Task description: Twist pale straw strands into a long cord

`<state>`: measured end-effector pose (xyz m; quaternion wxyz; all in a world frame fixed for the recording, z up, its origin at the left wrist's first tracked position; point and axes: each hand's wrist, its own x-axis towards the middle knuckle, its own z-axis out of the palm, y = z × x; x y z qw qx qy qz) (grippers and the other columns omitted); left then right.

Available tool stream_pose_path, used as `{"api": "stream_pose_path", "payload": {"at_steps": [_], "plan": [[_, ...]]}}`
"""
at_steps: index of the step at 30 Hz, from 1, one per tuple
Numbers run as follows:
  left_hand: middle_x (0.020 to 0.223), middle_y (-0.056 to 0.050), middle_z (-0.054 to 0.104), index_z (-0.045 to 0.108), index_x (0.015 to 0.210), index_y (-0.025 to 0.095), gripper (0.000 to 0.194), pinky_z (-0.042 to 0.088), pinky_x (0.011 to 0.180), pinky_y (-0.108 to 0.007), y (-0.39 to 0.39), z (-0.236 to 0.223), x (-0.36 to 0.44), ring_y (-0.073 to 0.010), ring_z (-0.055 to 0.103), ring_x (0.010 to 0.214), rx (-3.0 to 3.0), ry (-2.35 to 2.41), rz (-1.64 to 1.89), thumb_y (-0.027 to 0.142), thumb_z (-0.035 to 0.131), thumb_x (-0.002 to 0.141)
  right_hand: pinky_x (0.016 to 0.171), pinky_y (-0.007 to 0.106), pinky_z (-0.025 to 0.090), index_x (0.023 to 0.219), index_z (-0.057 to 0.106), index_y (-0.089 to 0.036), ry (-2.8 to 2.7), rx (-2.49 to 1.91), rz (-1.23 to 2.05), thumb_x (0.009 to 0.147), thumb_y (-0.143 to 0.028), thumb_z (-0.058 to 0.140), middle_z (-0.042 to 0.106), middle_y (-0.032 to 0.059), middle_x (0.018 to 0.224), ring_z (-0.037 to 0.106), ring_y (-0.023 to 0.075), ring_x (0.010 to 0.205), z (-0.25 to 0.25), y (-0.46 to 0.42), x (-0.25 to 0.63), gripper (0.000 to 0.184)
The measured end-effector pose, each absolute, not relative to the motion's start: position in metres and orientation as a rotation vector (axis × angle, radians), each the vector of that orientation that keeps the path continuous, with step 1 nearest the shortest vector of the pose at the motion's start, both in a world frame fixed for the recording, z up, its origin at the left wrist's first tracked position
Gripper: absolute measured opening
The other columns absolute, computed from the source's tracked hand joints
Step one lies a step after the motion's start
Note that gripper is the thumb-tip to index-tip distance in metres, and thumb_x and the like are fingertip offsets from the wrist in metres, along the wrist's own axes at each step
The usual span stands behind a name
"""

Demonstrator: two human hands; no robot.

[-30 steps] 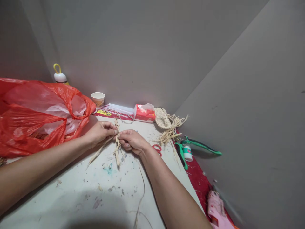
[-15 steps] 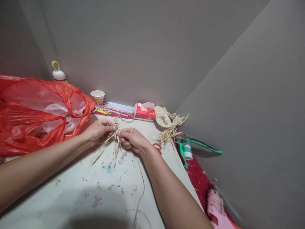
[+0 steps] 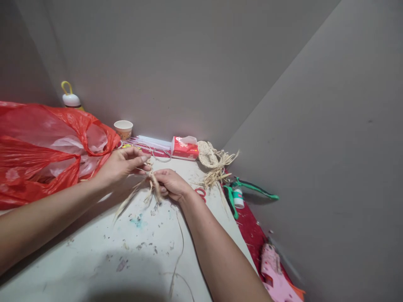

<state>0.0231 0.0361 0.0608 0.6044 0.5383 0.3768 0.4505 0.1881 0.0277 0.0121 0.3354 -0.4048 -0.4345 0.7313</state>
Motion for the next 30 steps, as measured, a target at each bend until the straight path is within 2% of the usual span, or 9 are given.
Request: {"api": "stream_pose_path", "payload": {"at_steps": [4,10,12,15,17,20,24,27,30], "plan": [[0.068,0.002,0.063,0.042,0.08,0.019,0.015,0.051,0.056,-0.023,0.031,0.068,0.025,-0.0096,0.062,0.055,1.227,0.824,1.325,0.025,0.056,0.083,0.032,0.015,0.009,0.071,0.06,-0.009,-1.14,-1.07,1.916,0.067,-0.027,0.068,0.043,-0.0071,0.043,0.023,0.0,0.03,0.01,0.029,0.189,0.019],[0.077,0.001,0.062,0.045,0.087,0.02,0.012,0.049,0.07,-0.023,0.019,0.07,0.02,-0.0106,0.062,0.071,1.561,0.744,1.679,0.03,0.053,0.085,0.033,0.016,0.01,0.076,0.062,-0.009,-1.135,-1.046,1.918,0.067,-0.024,0.069,0.044,-0.007,0.046,0.026,0.0002,0.031,0.006,0.031,0.19,0.019],[0.075,0.001,0.06,0.048,0.09,0.02,0.01,0.047,0.067,-0.022,0.013,0.066,0.021,-0.0108,0.06,0.069,1.729,0.78,1.548,0.029,0.051,0.085,0.033,0.016,0.01,0.07,0.06,-0.011,-1.117,-1.01,1.878,0.066,-0.025,0.07,0.044,-0.0067,0.047,0.026,0.0003,0.032,0.005,0.031,0.19,0.018],[0.065,0.003,0.057,0.053,0.091,0.019,0.011,0.04,0.057,-0.021,0.008,0.052,0.027,-0.0107,0.055,0.059,1.954,0.878,1.142,0.026,0.052,0.082,0.034,0.016,0.012,0.06,0.053,-0.013,-1.103,-0.974,1.809,0.065,-0.028,0.071,0.042,-0.007,0.044,0.026,0.0008,0.033,0.005,0.032,0.189,0.024],[0.061,0.004,0.056,0.055,0.087,0.019,0.009,0.036,0.054,-0.021,0.009,0.043,0.031,-0.0107,0.052,0.055,2.039,0.953,0.956,0.021,0.052,0.079,0.034,0.016,0.013,0.06,0.055,-0.013,-1.115,-0.979,1.801,0.065,-0.031,0.071,0.042,-0.0067,0.043,0.027,0.0014,0.033,0.006,0.032,0.188,0.024],[0.059,0.003,0.056,0.056,0.082,0.019,0.007,0.033,0.052,-0.021,0.013,0.034,0.034,-0.0114,0.05,0.053,2.059,1.046,0.876,0.022,0.053,0.076,0.034,0.016,0.013,0.064,0.06,-0.012,-1.135,-1.003,1.824,0.065,-0.034,0.07,0.041,-0.0066,0.04,0.026,0.0021,0.032,0.009,0.031,0.187,0.024],[0.063,0.001,0.059,0.057,0.077,0.019,0.013,0.034,0.053,-0.022,0.012,0.037,0.033,-0.0126,0.051,0.056,2.123,1.007,0.789,0.032,0.056,0.076,0.033,0.016,0.015,0.053,0.054,-0.014,-1.111,-1.019,1.778,0.062,-0.027,0.07,0.044,-0.0053,0.04,0.029,0.0025,0.033,0.009,0.03,0.184,0.023],[0.059,0.0,0.057,0.059,0.067,0.02,0.016,0.031,0.051,-0.024,0.0,0.045,0.031,-0.0138,0.049,0.052,2.317,0.944,0.389,0.035,0.063,0.068,0.032,0.016,0.013,0.06,0.059,-0.012,-1.077,-1.038,1.763,0.061,-0.022,0.069,0.047,-0.0056,0.044,0.028,0.0015,0.033,0.009,0.029,0.184,0.015],[0.054,-0.002,0.053,0.059,0.062,0.02,0.018,0.029,0.05,-0.027,-0.016,0.05,0.034,-0.017,0.048,0.05,2.506,0.929,0.05,0.035,0.068,0.062,0.032,0.015,0.011,0.068,0.061,-0.011,-1.059,-1.062,1.793,0.063,-0.023,0.069,0.046,-0.0066,0.047,0.027,0.0004,0.031,0.009,0.028,0.184,0.015]]}}
